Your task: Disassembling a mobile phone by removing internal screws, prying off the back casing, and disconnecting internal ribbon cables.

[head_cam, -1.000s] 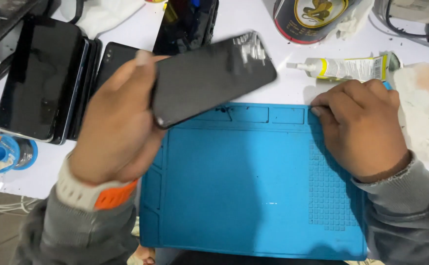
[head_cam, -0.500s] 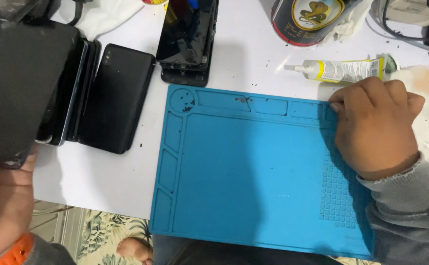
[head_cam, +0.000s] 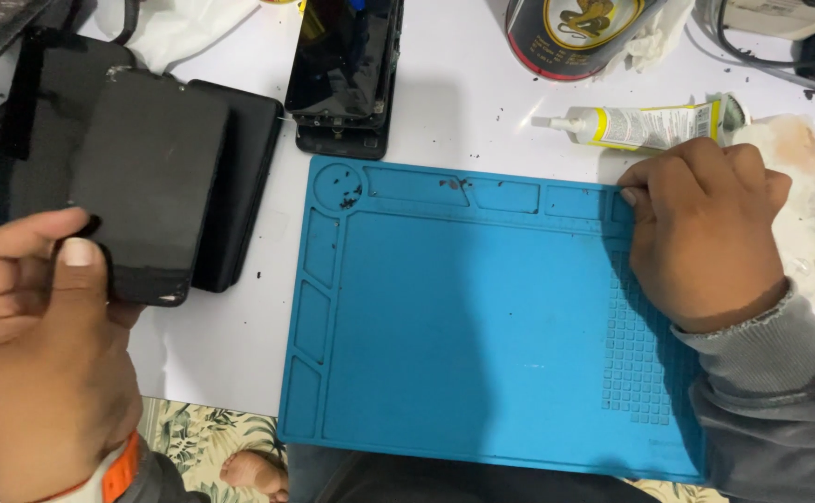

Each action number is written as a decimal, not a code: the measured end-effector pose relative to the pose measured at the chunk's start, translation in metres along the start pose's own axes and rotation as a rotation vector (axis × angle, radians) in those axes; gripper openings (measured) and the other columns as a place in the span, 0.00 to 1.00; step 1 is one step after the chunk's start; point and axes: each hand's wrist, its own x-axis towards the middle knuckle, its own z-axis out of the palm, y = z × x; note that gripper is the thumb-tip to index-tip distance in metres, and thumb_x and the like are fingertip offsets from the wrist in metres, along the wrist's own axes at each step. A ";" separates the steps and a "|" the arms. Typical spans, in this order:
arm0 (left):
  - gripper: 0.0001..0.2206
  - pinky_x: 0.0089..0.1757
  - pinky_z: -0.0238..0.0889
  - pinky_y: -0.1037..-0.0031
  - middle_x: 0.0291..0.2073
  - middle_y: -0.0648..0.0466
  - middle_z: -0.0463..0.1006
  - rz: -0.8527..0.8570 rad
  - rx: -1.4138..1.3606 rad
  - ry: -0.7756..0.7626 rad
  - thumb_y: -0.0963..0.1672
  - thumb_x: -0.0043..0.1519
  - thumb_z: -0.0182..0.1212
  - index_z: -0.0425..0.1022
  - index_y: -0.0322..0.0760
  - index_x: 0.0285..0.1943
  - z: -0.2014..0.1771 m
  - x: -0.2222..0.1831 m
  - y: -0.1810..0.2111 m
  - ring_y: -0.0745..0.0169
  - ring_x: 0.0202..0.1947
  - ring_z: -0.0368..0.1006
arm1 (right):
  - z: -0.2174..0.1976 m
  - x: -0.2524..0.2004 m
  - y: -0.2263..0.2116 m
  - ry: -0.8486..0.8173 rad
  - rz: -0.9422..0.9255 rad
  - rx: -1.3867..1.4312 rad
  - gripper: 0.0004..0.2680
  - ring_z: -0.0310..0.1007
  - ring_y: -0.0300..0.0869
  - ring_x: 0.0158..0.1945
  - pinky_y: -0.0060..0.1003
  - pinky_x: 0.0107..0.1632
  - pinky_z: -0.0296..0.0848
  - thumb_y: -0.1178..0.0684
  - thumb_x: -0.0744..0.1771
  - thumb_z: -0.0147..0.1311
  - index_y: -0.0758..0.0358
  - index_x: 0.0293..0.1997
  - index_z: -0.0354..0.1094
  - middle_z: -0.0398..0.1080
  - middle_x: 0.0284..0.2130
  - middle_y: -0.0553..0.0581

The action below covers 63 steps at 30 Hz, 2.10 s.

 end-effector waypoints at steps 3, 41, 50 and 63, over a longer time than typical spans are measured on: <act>0.08 0.44 0.79 0.73 0.50 0.52 0.78 0.075 0.368 -0.001 0.40 0.79 0.54 0.78 0.41 0.60 0.004 0.002 0.003 0.66 0.47 0.72 | -0.001 0.001 0.000 -0.004 0.004 0.006 0.05 0.64 0.58 0.48 0.50 0.43 0.50 0.60 0.70 0.62 0.52 0.45 0.73 0.70 0.43 0.51; 0.47 0.34 0.68 0.52 0.44 0.42 0.75 0.541 1.413 -0.033 0.74 0.53 0.58 0.65 0.34 0.55 0.223 0.099 0.017 0.41 0.37 0.75 | 0.004 0.002 0.000 0.089 -0.010 0.050 0.04 0.61 0.55 0.44 0.50 0.40 0.53 0.59 0.68 0.63 0.54 0.43 0.73 0.69 0.42 0.52; 0.36 0.36 0.68 0.52 0.42 0.44 0.74 0.454 1.340 -0.041 0.65 0.55 0.62 0.68 0.33 0.53 0.235 0.094 0.020 0.44 0.36 0.75 | 0.003 0.003 -0.001 0.089 -0.019 0.055 0.04 0.60 0.55 0.43 0.49 0.39 0.53 0.59 0.68 0.62 0.54 0.43 0.73 0.68 0.41 0.52; 0.36 0.33 0.65 0.61 0.35 0.52 0.69 0.835 1.170 0.077 0.65 0.53 0.70 0.65 0.36 0.46 0.188 -0.014 0.041 0.52 0.31 0.69 | 0.002 0.004 -0.002 0.086 -0.018 0.061 0.04 0.61 0.55 0.43 0.49 0.41 0.54 0.59 0.68 0.62 0.55 0.43 0.72 0.68 0.41 0.53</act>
